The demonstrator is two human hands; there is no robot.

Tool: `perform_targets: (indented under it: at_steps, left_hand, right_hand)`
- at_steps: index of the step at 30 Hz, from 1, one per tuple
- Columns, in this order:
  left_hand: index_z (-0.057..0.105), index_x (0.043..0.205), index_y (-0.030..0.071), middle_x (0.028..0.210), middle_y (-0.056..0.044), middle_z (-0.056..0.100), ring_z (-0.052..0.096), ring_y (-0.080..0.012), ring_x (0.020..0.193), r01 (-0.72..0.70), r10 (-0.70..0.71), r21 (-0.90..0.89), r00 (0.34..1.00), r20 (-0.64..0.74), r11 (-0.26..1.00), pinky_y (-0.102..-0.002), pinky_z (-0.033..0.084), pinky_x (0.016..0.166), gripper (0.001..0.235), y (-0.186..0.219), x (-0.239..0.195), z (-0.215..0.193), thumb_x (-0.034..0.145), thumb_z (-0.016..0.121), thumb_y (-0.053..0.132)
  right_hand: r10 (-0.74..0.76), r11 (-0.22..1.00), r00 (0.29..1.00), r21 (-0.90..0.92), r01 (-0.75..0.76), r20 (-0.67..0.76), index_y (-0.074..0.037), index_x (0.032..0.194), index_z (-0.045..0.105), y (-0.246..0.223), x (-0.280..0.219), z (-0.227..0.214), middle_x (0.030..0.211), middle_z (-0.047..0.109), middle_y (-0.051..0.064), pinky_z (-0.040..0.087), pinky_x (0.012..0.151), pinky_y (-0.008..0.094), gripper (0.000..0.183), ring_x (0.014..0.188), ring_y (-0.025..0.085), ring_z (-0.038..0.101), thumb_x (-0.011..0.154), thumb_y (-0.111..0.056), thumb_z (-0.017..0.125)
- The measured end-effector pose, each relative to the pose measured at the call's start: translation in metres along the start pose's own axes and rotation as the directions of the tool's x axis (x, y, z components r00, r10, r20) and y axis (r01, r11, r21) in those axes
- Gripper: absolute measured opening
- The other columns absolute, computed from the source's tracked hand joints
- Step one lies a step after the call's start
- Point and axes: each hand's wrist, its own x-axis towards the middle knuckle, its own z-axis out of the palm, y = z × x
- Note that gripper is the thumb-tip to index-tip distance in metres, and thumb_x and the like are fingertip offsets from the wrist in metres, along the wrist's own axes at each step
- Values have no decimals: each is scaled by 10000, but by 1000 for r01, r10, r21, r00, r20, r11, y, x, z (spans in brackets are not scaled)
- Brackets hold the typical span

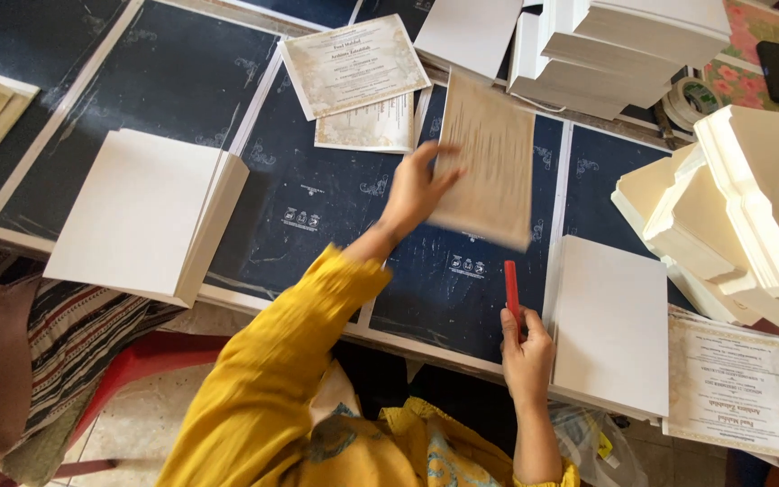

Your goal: Folding printed invitation cards and inserting them into white folders.

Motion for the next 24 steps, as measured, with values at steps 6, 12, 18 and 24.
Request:
perform_targets:
  at_steps: [6,12,18,24]
  left_hand:
    - [580,1384,16,1488,-187,492,703,-300,1121,177,-186,238,982,16,955,-403,567,1062,443,-39,30,2,965,671,128]
    - [742,951,97,1054,-144,705,665,-340,963,143,-9,464,960,-280,874,-465,559,766,214,-102,40,-107,844,611,-33]
    - [759,990,-54,1123,-151,719,718,-333,892,-50,112,735,993,-35,676,-423,649,707,131,-133,71,-172,871,716,-89]
    - [725,946,-39,897,-165,689,723,-372,720,-156,-15,918,985,173,365,-475,624,569,168,-164,104,-176,901,599,-140]
  right_hand:
    - [-34,999,999,-32,34,-9,-82,1014,709,-1,0,0,674,599,0,414,552,327,320,529,134,510,1046,-384,607]
    - [-39,999,999,-8,39,6,-70,909,692,-3,-1,0,534,507,23,393,458,326,334,454,135,483,1042,-368,622]
    - [-62,998,998,-20,62,6,-68,850,661,-3,-1,0,571,508,13,385,484,316,341,493,123,459,1043,-348,639]
    - [-91,993,995,-78,88,-36,-75,846,674,5,1,3,600,508,-10,372,516,326,345,533,115,432,1030,-367,659]
